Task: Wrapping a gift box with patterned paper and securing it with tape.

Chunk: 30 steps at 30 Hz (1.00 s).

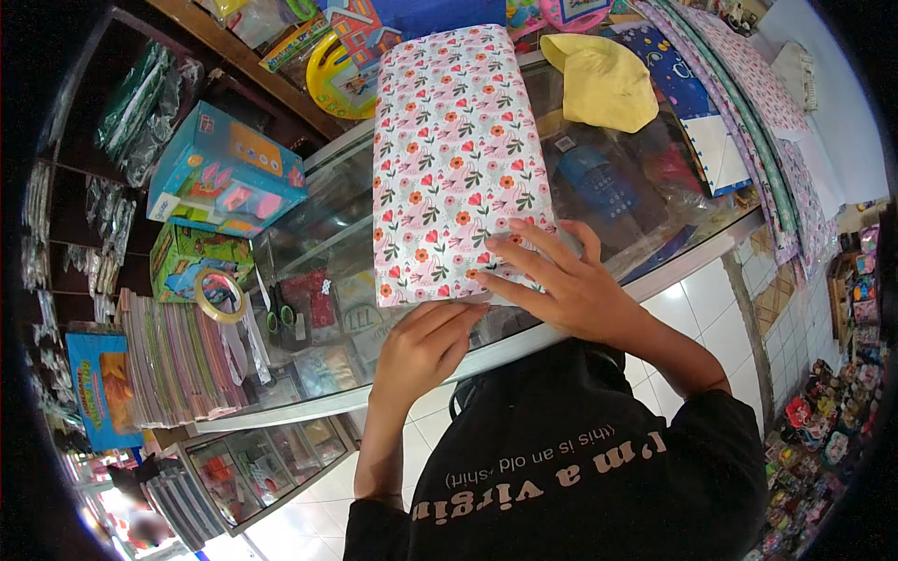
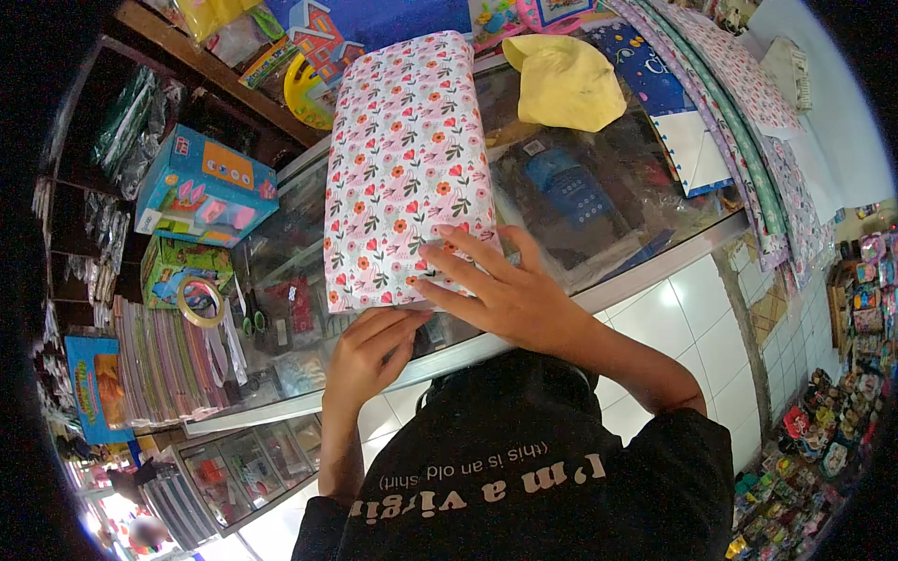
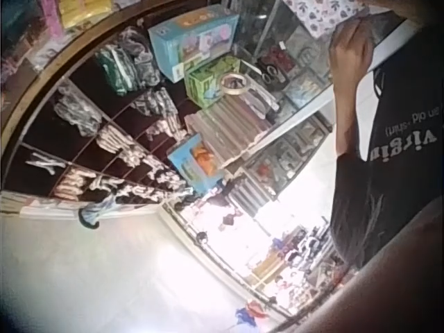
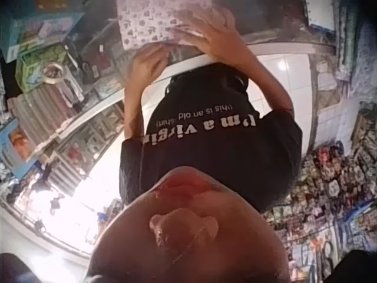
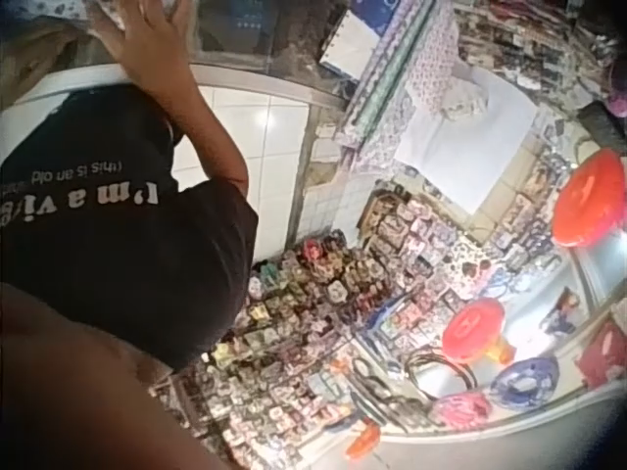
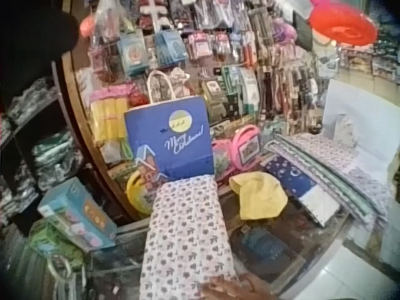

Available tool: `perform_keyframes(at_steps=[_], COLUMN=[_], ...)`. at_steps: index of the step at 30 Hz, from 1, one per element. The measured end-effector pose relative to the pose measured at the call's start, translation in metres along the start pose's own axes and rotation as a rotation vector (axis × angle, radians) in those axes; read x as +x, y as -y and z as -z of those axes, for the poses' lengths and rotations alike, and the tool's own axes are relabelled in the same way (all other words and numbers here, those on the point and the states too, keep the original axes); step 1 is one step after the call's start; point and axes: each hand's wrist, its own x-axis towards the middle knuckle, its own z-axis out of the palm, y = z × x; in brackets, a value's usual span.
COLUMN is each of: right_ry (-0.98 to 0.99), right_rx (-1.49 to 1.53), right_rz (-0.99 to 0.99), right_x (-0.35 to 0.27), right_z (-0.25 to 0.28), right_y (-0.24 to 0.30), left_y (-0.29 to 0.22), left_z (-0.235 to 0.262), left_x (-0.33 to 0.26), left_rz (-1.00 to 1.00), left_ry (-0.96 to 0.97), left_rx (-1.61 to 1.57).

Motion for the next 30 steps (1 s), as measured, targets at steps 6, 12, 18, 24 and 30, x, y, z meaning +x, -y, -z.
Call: perform_keyframes(at_steps=[6, 12, 18, 24, 30], right_ry=[-0.026, -0.174, -0.132, -0.04, -0.039], right_rx=[0.059, 0.288, 0.314, 0.314, 0.313], right_rz=[0.033, 0.032, 0.037, 0.059, 0.071], right_x=[0.002, 0.003, 0.004, 0.002, 0.003], right_z=[-0.006, -0.007, -0.009, -0.008, -0.011], right_y=[-0.004, -0.003, -0.003, -0.001, -0.001], left_y=[-0.002, -0.004, 0.011, 0.02, 0.026], left_z=[-0.011, -0.017, -0.019, -0.026, -0.026], left_x=[-0.008, -0.001, 0.016, 0.01, 0.011], left_rz=[-0.069, 0.028, 0.331, 0.207, 0.273], left_ry=[-0.055, -0.019, 0.225, 0.046, 0.098], left_rx=[0.066, 0.106, -0.03, -0.004, 0.017])
